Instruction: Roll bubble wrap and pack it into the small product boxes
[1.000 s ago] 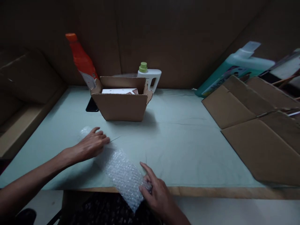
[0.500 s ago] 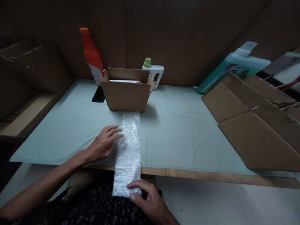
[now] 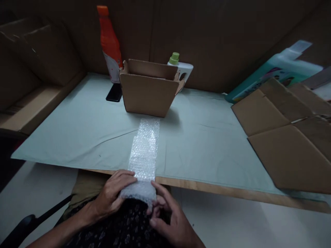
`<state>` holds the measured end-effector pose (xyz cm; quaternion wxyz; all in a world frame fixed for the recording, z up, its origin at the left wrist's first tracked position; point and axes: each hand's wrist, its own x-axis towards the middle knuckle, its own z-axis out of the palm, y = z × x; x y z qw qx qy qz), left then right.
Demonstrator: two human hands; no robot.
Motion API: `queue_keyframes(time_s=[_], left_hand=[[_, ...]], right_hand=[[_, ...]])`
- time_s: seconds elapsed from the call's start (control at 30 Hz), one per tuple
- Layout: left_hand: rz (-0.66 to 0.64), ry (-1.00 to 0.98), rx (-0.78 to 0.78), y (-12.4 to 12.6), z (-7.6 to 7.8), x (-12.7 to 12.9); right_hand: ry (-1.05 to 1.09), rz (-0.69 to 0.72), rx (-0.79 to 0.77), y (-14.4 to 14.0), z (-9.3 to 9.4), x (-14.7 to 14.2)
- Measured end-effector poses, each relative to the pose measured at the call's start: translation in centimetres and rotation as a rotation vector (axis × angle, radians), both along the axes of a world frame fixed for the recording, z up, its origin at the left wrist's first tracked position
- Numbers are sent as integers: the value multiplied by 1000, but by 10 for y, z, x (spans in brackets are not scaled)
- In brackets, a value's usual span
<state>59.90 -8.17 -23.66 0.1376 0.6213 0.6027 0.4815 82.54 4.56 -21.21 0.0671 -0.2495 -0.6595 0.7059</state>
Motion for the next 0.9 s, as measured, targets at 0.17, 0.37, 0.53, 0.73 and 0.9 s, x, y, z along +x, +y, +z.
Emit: queue_keyframes(time_s=[0.17,0.37,0.53,0.73,0.9], left_hand=[[188,-74,-122,8,8,0],[387,231,-85,23,4,-1],[405,356,-92,28,3,-8],[197,307,-22,25,2,-16],[71,250,-48,18,9,-17]], right_hand=[[-67,-201,780,21,2,-14],[-89,-248,978,37,-19,-72],[-18,-256,1302,42,-5,-65],[60,125,1383,36,1,-58],[113,59,1151,43,-3,-68]])
